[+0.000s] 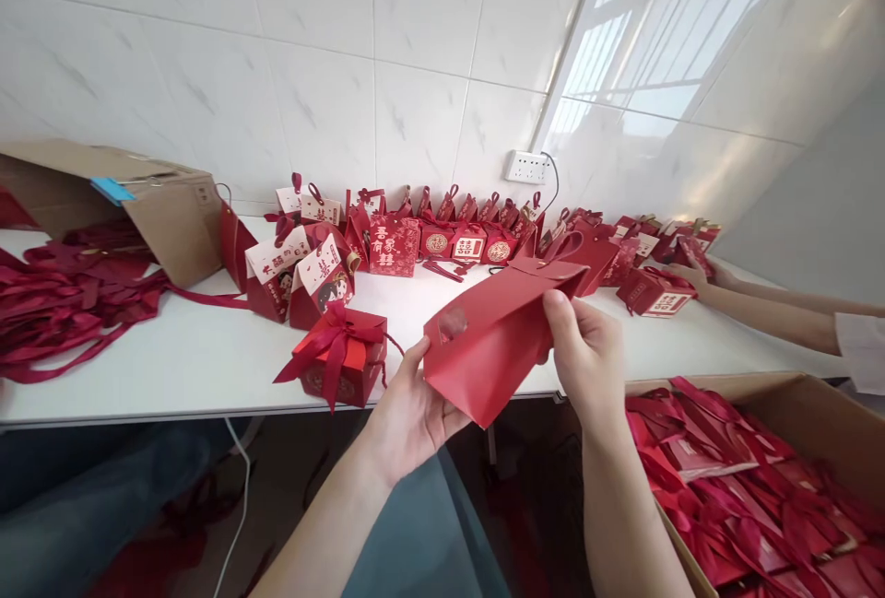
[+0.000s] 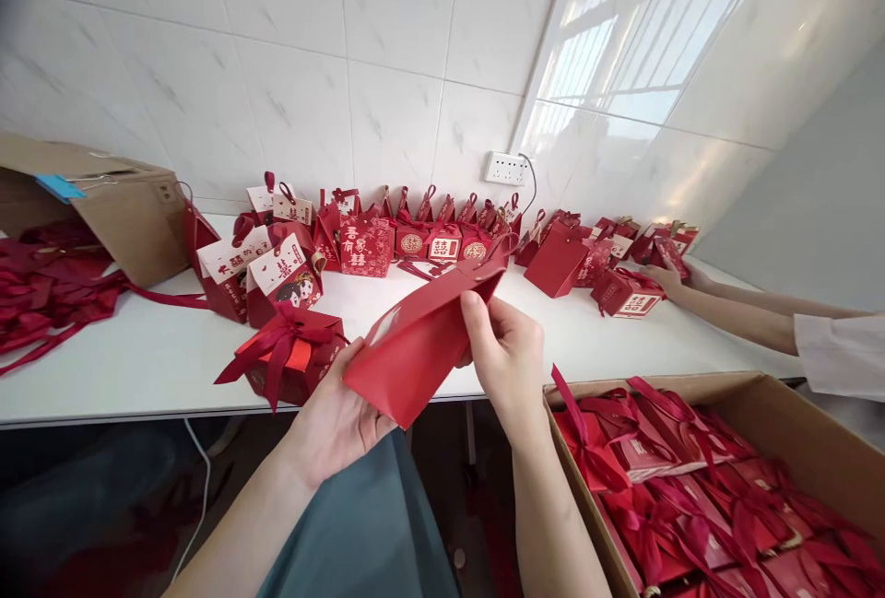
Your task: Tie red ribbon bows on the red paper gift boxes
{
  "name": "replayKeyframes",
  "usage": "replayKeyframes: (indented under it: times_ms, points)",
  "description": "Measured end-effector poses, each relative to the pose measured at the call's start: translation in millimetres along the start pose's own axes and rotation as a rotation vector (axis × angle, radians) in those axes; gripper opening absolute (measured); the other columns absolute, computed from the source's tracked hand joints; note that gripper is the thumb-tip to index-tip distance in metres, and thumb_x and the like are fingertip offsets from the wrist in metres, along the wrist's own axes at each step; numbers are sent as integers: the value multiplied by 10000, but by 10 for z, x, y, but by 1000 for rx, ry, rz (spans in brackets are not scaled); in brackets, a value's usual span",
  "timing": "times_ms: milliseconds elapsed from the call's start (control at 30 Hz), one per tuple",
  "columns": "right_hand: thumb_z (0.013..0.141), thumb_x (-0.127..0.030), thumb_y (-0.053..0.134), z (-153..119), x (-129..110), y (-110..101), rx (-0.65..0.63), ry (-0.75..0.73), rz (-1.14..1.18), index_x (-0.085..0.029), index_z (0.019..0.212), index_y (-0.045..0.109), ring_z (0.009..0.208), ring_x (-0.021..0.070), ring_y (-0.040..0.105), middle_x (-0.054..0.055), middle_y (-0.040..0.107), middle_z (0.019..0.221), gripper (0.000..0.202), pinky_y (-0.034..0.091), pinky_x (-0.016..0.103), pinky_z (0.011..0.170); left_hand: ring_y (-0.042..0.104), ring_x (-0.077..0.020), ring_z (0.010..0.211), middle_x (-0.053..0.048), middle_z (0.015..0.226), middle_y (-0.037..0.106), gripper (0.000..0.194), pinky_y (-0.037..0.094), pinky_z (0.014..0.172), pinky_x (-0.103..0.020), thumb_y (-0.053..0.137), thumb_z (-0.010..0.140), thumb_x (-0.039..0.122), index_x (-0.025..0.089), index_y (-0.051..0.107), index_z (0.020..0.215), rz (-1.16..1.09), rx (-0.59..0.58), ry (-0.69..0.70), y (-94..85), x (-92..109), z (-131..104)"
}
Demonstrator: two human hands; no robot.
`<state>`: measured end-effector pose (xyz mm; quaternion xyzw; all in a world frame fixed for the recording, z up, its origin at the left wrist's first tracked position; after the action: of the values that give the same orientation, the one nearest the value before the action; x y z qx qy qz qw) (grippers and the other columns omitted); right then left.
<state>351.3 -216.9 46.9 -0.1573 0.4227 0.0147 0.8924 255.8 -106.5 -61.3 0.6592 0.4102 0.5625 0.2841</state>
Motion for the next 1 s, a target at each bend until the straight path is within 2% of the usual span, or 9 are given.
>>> replayKeyframes:
  times_ms: [133, 233, 367, 433, 533, 633, 800, 933, 1000]
  points:
    - [862, -524, 468, 32, -124, 64, -44, -12, 8, -183, 500, 429, 383, 91, 433, -27, 460, 407, 499, 307, 194, 380, 639, -190, 963, -83, 1114, 641, 518, 549, 733, -226, 555, 817, 518, 147, 551, 1179, -20, 0, -39, 38, -67, -25]
    - [835, -533, 506, -22, -122, -36, -6, 3, -4, -181, 548, 477, 428, 95, 430, -29, 472, 469, 455, 318, 199, 395, 605, -200, 1035, -58, 1163, 621, 467, 538, 789, -265, 526, 841, 493, 203, 525, 1207, 52, -15, 97, 71, -19, -33]
    - [751, -522, 630, -269, 241, -242, -3, 198, 132, -186, 792, 645, 630, 169, 574, 19, 647, 709, 339, 466, 248, 522, 563, -236, 1096, -37, 1193, 600, 449, 478, 916, -351, 649, 764, 350, 251, 510, 1179, 306, -26, 443, 126, 133, -83]
    - [708, -494, 691, -457, 512, -363, 56, 314, 293, -196, 808, 660, 686, 180, 601, 23, 675, 759, 316, 500, 265, 581, 567, -258, 1081, -57, 1152, 614, 473, 468, 920, -370, 714, 695, 305, 229, 530, 1124, 444, -38, 525, 158, 133, -101]
    - [651, -459, 751, -703, 807, -435, 122, 407, 605, -208, 849, 667, 691, 185, 632, 33, 697, 818, 331, 535, 313, 635, 564, -279, 1078, -88, 1145, 607, 569, 465, 920, -383, 753, 644, 279, 219, 513, 1155, 606, -104, 548, 228, 61, -114]
    - [595, -391, 799, -815, 885, -451, 141, 389, 790, -224, 851, 676, 686, 193, 655, 26, 706, 813, 329, 556, 367, 695, 547, -270, 1103, -93, 1184, 582, 687, 456, 941, -376, 739, 657, 249, 248, 435, 1273, 729, -160, 579, 293, 20, -146]
    - [585, -331, 807, -822, 828, -477, 71, 297, 805, -227, 702, 678, 691, 215, 670, 28, 717, 767, 203, 552, 399, 783, 527, -250, 1146, -64, 1253, 536, 758, 466, 946, -332, 745, 642, 155, 316, 415, 1306, 864, -298, 657, 362, 9, -189]
    - [664, -460, 727, -856, 919, -455, 43, 399, 812, -261, 926, 677, 956, 270, 645, 56, 684, 1074, 333, 529, 413, 849, 462, -245, 1225, -34, 1355, 440, 733, 444, 980, -303, 750, 655, 153, 369, 449, 1288, 878, -291, 666, 302, 18, -182]
    - [664, -483, 712, -883, 978, -440, 48, 440, 818, -259, 980, 668, 976, 273, 639, 59, 665, 1122, 389, 534, 408, 842, 450, -243, 1234, -27, 1359, 431, 734, 433, 993, -301, 755, 654, 158, 380, 453, 1285, 891, -282, 664, 296, 14, -186]
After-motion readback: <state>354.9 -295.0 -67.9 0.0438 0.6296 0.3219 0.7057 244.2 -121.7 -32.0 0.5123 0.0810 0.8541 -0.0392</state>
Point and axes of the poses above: each hand's wrist, its own z-axis towards the middle knuckle, its own y-axis out of the palm, x = y × z, the point moved 8 cm from there along z, towards the middle knuckle
